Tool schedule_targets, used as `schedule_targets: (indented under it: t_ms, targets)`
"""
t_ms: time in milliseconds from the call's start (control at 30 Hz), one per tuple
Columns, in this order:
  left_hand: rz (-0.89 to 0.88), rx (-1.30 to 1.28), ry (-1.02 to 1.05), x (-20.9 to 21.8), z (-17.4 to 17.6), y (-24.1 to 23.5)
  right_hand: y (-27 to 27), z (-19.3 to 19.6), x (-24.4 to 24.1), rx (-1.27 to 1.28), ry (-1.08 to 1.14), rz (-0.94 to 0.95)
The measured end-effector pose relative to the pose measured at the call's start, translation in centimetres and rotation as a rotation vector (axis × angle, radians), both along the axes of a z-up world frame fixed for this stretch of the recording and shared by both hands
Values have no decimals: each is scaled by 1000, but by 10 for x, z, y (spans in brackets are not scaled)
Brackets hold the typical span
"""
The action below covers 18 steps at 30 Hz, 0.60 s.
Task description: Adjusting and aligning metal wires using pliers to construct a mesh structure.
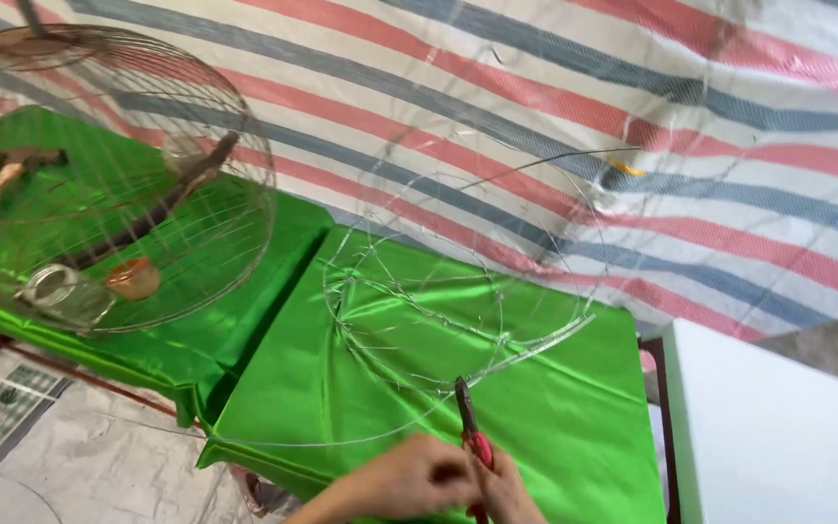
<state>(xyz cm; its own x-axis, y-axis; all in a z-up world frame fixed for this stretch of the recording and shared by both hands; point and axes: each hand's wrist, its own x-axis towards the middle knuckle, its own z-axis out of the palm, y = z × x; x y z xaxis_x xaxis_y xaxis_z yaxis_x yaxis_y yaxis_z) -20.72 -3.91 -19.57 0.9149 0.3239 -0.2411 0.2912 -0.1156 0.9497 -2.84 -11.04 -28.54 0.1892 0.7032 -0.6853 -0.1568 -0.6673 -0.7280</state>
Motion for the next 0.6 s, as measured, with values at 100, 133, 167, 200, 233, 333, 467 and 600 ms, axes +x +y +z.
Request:
schedule_targets:
  t_ms: [100,133,167,200,233,333,467,600]
  targets:
    - [422,-108,146,9,-65,21,2,-14,7,169,-45,48]
    - [412,-122,150,18,-82,24,-1,-13,8,154,-44,39]
    - [554,-212,56,27,-98,26,-3,-12,9,147,-77,79]
    - [702,-295,-46,38,-112,32,0,-10,12,150,-114,126]
    - [699,-301,-48,44,-109,31,0,-10,15,145,-118,124]
    - [819,-343,-138,56,-104,28,-1,-12,27,64,-112,152]
    - [816,-327,-114,59,-112,31,-1,-15,45,132,-184,280]
    - [807,-385,-95,58,-123,39,6,-13,52,105,-182,369]
